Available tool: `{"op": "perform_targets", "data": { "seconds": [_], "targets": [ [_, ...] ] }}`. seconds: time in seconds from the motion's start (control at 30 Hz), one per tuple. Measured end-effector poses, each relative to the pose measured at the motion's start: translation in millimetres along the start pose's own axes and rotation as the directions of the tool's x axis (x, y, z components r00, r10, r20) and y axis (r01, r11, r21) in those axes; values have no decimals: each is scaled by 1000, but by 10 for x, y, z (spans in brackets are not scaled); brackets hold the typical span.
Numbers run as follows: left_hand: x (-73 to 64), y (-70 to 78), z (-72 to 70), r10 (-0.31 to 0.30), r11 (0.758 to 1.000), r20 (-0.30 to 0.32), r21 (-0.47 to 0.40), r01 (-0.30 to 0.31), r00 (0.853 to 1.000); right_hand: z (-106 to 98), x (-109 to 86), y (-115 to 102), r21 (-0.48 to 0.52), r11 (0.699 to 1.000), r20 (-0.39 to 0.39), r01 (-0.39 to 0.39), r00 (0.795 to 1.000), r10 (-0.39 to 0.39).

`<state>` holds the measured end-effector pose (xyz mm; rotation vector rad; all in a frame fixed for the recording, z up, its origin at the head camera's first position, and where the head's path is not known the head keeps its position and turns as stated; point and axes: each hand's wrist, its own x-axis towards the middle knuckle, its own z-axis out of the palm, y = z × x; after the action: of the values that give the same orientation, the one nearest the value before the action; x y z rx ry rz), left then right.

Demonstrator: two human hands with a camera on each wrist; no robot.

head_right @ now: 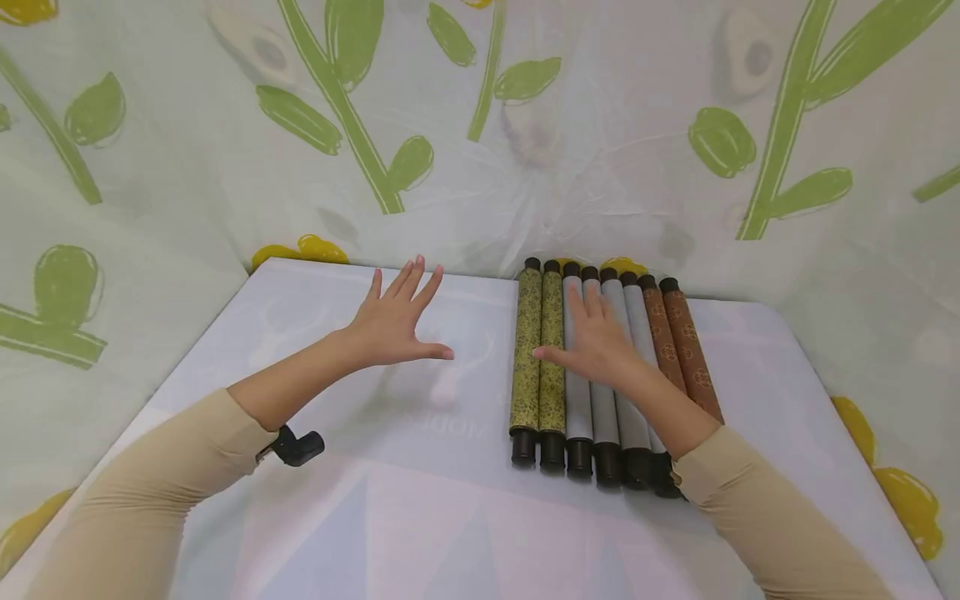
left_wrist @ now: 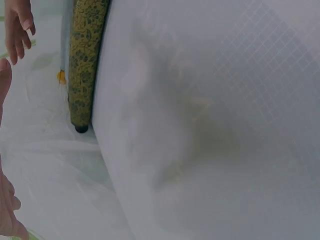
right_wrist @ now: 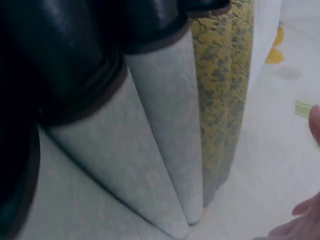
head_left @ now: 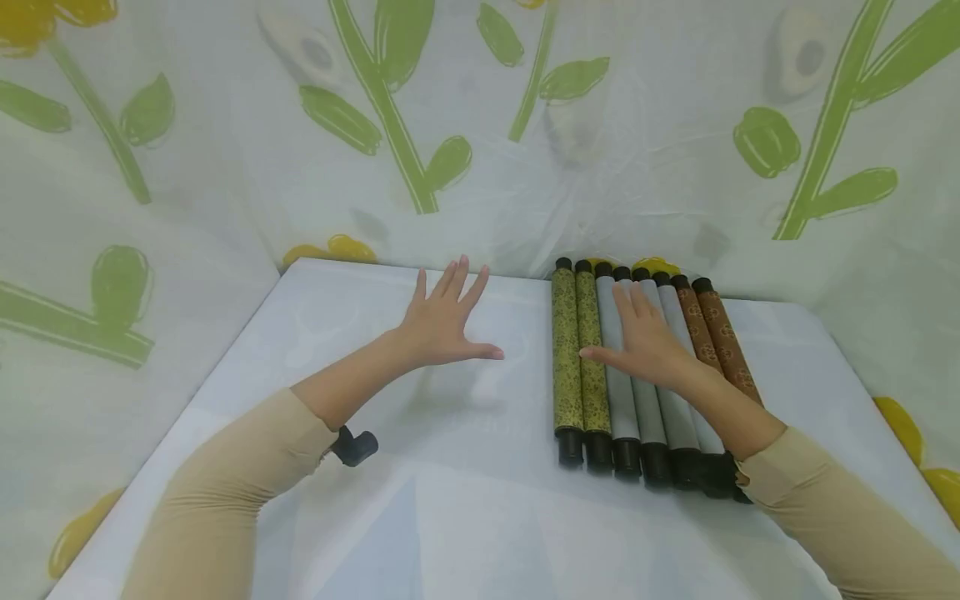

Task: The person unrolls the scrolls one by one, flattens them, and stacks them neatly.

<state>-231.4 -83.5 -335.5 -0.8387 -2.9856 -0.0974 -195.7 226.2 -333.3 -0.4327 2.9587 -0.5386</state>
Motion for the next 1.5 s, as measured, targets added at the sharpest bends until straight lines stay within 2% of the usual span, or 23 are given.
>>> {"op": "perform_targets", "data": {
  "seconds": [0.17,0.4,0.57,0.7,0.83,1.0,1.13,1.23,1.37,1.5],
  "targets": [
    [84,57,63,-14,999,-15,-33,14,1000,93,65,25,111,993,2,-34,999,34],
    [239,156,144,-40,993,-17,-108,38,999,223,164,74,201,978,-9,-57,998,60],
    [311,237,226,-31,982,-17,-188,27,999,295,226,103,290,954,12,-71,997,70],
    [329,332,285,-19,948,-1,-317,18,1000,323,265,135,348,934,40,-86,996,77],
    [346,426,391,-11,895,40,-445,28,999,349,288,147,376,920,69,-107,994,88],
    [380,512,557,-24,834,84,-548,67,996,399,311,120,340,932,111,-126,989,93],
    [418,581,691,-6,796,78,-604,52,997,443,317,91,337,933,152,-124,985,76],
    [459,635,774,2,774,80,-631,49,997,455,325,73,355,926,166,-126,984,70],
    [504,711,843,8,765,102,-641,60,995,455,347,72,408,900,194,-154,978,79],
    [530,782,881,40,750,108,-660,42,993,426,370,82,490,848,253,-202,964,83]
  ]
}}
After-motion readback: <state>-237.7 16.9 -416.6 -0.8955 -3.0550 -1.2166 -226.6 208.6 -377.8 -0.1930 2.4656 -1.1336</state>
